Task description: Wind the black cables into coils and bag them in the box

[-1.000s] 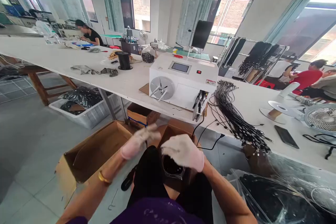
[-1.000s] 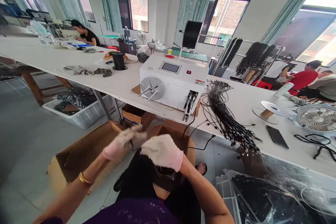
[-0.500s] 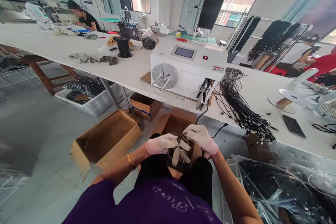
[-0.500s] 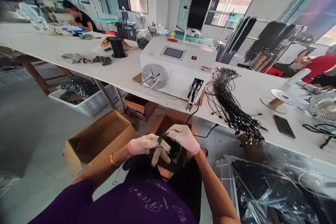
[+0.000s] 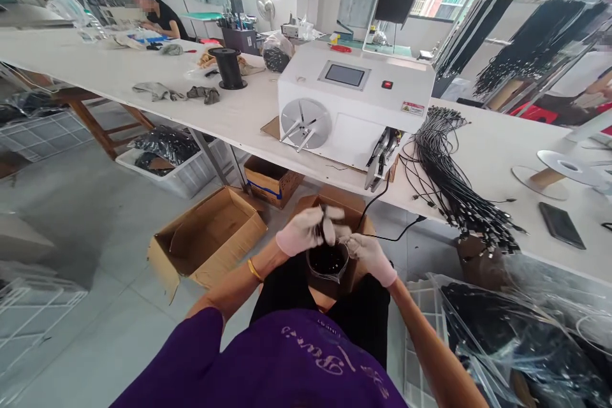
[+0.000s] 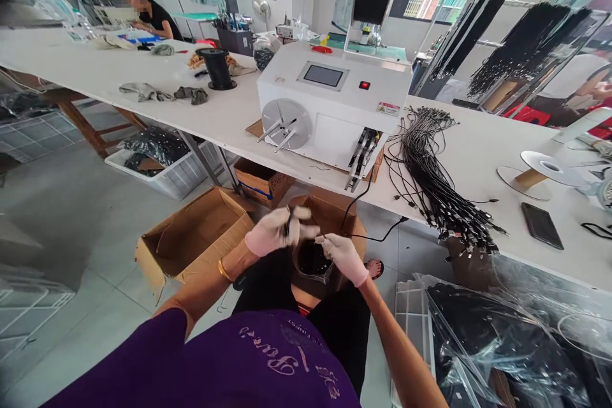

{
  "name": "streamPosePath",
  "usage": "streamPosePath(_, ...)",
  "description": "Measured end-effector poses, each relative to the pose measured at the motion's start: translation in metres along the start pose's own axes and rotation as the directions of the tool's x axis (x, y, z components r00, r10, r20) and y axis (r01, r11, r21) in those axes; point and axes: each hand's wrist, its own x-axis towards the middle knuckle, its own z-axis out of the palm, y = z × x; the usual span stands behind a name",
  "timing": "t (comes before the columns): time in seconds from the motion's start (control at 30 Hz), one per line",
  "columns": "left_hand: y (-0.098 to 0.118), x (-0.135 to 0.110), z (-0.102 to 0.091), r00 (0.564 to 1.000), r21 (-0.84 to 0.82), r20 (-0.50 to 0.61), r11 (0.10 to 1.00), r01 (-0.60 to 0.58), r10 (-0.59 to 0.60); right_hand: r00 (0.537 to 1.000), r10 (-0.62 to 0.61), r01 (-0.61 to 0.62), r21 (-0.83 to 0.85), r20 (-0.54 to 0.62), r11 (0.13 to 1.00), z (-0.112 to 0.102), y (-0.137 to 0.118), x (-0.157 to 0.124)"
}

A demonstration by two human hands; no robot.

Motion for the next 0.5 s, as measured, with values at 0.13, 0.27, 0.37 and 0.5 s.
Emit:
streamPosePath(0.13,0.002,0.025,-0.009,0.985,0.468,-0.146,0.884,-0.013,0.092,0.981,-0.163,0.194,-0.560,0.104,0.806,0.003,-0.023,-0.003)
streamPosePath(0.27,-0.016,0.041,-0.011,0.982,0.770,-0.091,0.614,0.174,-0.164,0.958,-0.222,0.258,-0.879,0.180,0.400,-0.016,-0.059,0.008)
streamPosePath(0.37,-0.020,0.043,-0.010,0.939,0.737,0.030,0.642,0.211,-0.343,0.976,-0.188,0.190,-0.857,0.111,0.479,-0.022,-0.060,0.010)
streamPosePath(0.5,-0.011,0.044,-0.006,0.903,0.430,0.176,0.856,0.287,-0.392,0.999,-0.001,-0.019,-0.454,-0.043,0.891,-0.026,-0.050,0.003)
